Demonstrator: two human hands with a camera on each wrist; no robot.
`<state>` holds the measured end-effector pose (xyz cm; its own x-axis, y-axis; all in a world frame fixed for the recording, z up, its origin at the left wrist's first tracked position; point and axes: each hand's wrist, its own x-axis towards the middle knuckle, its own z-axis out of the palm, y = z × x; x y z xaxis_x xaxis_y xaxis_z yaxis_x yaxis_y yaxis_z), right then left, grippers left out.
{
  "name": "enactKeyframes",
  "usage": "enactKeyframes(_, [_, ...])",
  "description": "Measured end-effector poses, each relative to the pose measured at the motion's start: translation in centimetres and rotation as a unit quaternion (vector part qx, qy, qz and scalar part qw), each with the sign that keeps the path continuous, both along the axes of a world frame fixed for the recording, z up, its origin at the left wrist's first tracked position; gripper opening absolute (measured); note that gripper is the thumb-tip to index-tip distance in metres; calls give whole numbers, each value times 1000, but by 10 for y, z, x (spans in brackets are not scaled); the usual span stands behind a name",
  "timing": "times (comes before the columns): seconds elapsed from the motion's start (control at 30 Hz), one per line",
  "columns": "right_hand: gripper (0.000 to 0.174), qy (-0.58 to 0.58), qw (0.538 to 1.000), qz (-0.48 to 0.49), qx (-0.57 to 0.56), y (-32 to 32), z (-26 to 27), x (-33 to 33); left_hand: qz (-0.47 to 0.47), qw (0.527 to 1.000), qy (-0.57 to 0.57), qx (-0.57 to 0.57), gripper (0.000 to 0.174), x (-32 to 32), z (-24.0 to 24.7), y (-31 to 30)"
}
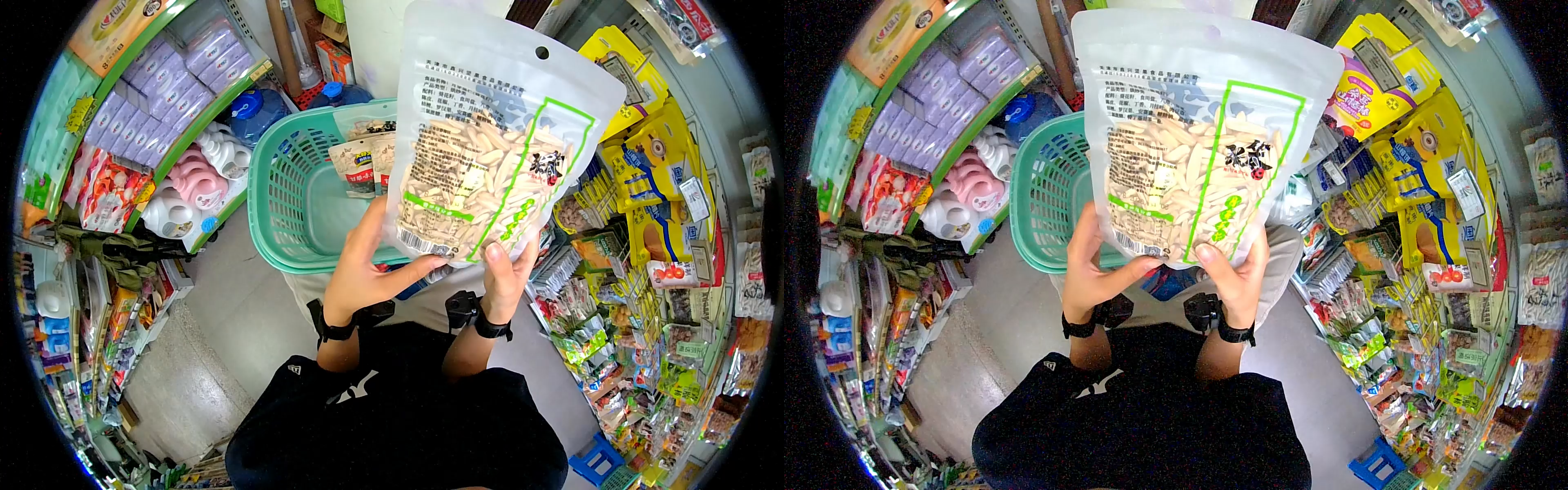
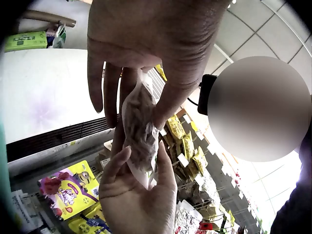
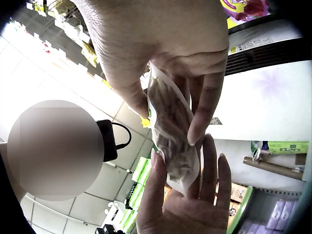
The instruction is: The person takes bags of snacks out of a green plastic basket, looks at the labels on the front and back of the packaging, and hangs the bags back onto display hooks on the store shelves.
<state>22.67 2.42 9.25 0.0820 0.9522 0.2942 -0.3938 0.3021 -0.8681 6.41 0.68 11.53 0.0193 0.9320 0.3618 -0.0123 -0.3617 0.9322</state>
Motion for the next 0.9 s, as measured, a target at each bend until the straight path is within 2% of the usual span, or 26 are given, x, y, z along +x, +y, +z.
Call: enactKeyframes(0.9, [57,-11,1000,0,8,1,-4,0,15,1000,8,24,62,-2,-4,-2])
